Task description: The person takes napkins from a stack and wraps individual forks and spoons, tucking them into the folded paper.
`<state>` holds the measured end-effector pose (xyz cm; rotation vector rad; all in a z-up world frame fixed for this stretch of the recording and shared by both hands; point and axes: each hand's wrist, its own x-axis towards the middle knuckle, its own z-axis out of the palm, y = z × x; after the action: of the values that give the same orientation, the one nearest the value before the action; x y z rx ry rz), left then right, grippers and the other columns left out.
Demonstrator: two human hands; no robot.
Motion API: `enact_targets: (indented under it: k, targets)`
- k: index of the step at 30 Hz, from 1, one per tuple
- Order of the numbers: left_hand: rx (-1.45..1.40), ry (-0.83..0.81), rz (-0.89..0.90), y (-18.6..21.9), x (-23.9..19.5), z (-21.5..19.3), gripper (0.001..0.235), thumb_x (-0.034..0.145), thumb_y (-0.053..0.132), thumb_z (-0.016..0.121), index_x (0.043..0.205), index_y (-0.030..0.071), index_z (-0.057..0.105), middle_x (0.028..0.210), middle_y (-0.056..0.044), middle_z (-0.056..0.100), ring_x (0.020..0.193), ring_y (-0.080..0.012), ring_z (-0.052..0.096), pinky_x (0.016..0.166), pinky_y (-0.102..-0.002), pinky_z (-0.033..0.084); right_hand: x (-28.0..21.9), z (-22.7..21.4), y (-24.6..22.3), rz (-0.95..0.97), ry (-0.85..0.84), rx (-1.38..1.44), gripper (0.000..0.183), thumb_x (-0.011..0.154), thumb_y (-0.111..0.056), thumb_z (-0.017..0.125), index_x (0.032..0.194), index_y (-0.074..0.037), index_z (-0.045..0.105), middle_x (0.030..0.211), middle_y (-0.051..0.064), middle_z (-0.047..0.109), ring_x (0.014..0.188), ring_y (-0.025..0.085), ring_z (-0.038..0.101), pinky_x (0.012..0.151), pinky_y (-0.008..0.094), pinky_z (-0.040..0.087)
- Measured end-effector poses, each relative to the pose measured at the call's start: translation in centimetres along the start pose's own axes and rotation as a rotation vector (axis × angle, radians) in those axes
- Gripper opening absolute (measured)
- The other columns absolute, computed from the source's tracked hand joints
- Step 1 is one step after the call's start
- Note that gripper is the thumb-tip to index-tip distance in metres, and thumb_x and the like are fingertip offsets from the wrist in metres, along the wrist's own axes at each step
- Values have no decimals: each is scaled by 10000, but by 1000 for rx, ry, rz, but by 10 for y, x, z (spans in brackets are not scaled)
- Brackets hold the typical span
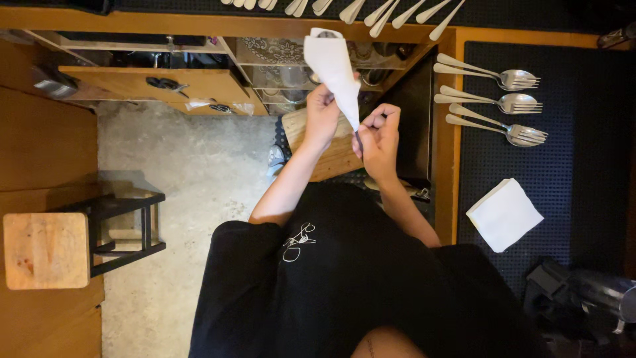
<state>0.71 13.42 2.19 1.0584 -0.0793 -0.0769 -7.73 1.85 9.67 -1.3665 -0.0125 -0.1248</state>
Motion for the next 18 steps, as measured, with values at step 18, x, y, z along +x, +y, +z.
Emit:
enact_targets:
  k: [18]
  targets:
    - [-274,-143,-199,35,-13,24,501,974,1,702,1431,-5,498,1284,-193,704,1175,-277,705,1005,-399,584,-20,-27,60,-328,118,-544,335,1055,63,598,1231,-62,341,1075,98,554,840,134,599,693,254,478]
